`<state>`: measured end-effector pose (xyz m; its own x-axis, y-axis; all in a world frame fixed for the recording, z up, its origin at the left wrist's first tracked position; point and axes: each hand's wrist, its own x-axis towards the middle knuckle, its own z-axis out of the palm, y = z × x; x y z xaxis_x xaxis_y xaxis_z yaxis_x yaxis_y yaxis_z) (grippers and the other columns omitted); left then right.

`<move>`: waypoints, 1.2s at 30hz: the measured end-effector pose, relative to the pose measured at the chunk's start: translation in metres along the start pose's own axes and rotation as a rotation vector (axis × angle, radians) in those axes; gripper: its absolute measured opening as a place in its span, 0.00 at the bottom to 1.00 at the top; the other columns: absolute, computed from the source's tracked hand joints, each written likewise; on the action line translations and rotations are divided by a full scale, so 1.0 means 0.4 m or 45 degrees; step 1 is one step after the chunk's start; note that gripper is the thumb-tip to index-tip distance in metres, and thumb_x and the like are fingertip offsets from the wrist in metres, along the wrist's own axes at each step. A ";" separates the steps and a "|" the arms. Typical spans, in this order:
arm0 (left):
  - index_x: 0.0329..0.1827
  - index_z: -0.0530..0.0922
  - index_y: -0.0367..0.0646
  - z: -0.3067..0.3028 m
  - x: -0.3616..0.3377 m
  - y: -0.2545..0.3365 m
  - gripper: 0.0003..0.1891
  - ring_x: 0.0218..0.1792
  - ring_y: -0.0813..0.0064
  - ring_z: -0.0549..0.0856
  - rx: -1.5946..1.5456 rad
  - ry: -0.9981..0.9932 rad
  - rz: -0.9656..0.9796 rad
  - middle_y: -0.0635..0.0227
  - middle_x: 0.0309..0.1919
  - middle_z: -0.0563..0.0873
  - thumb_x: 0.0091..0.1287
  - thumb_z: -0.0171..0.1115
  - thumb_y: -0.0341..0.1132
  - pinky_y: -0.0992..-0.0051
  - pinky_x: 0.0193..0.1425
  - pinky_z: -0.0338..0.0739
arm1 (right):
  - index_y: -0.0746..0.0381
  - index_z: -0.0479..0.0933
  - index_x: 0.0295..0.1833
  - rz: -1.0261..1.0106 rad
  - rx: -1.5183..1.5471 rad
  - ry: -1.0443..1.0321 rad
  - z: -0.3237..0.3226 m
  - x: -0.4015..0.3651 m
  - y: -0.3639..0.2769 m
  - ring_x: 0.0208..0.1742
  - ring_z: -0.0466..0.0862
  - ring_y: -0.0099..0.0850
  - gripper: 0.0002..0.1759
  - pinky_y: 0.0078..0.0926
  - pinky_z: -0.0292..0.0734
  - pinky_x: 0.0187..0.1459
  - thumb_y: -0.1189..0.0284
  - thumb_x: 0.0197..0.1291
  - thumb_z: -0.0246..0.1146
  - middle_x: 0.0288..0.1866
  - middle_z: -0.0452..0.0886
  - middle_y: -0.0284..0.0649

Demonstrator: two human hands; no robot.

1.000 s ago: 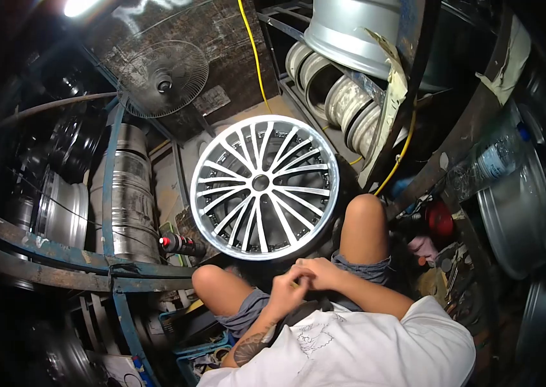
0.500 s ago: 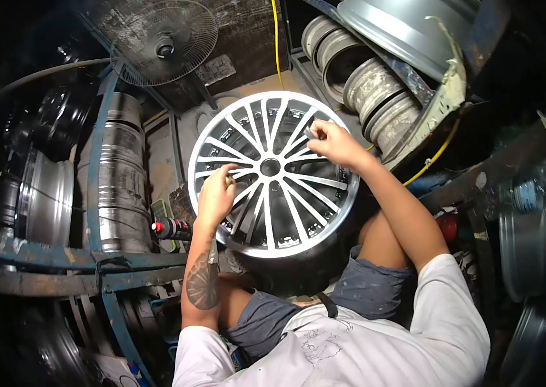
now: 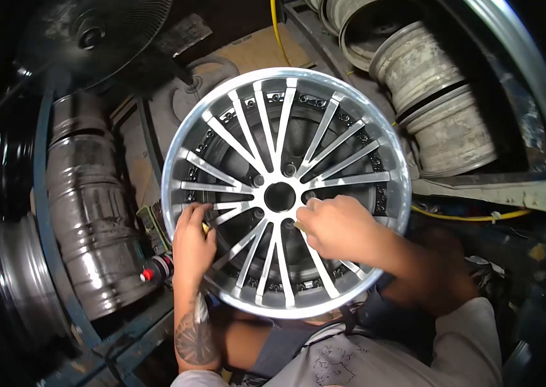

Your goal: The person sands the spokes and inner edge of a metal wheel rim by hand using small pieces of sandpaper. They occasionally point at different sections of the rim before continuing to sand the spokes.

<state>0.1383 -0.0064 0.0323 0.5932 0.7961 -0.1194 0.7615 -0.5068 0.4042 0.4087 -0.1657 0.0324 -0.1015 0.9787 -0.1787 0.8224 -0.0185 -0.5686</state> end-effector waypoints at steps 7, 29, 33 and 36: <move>0.51 0.83 0.31 0.022 0.033 0.012 0.15 0.51 0.40 0.87 -0.102 -0.096 -0.138 0.45 0.48 0.87 0.59 0.63 0.19 0.54 0.58 0.80 | 0.68 0.78 0.41 0.415 0.783 -0.073 -0.072 -0.019 0.057 0.38 0.89 0.48 0.12 0.45 0.79 0.41 0.69 0.65 0.68 0.36 0.87 0.52; 0.67 0.81 0.33 0.030 -0.004 -0.050 0.28 0.63 0.40 0.86 -0.117 -0.272 -0.010 0.39 0.60 0.87 0.60 0.64 0.22 0.56 0.71 0.79 | 0.68 0.82 0.45 0.308 0.772 0.198 -0.004 -0.002 0.031 0.35 0.88 0.40 0.13 0.39 0.81 0.43 0.68 0.65 0.70 0.34 0.87 0.50; 0.67 0.81 0.33 0.038 -0.010 -0.055 0.27 0.63 0.40 0.85 -0.154 -0.262 0.005 0.39 0.59 0.87 0.60 0.63 0.21 0.56 0.71 0.78 | 0.67 0.84 0.44 0.527 0.799 0.094 -0.030 -0.003 0.083 0.37 0.91 0.42 0.14 0.40 0.83 0.43 0.65 0.65 0.68 0.34 0.89 0.50; 0.66 0.81 0.33 0.043 -0.003 -0.057 0.26 0.62 0.39 0.86 -0.164 -0.290 -0.069 0.39 0.58 0.88 0.61 0.64 0.22 0.55 0.70 0.78 | 0.65 0.86 0.45 0.623 1.267 0.456 0.010 0.022 0.138 0.38 0.85 0.22 0.12 0.28 0.80 0.44 0.66 0.66 0.69 0.37 0.89 0.37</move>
<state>0.1248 -0.0017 0.0078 0.6072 0.7187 -0.3387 0.7627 -0.4079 0.5018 0.4507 -0.1588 -0.0038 0.4001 0.8213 -0.4068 -0.0887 -0.4071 -0.9091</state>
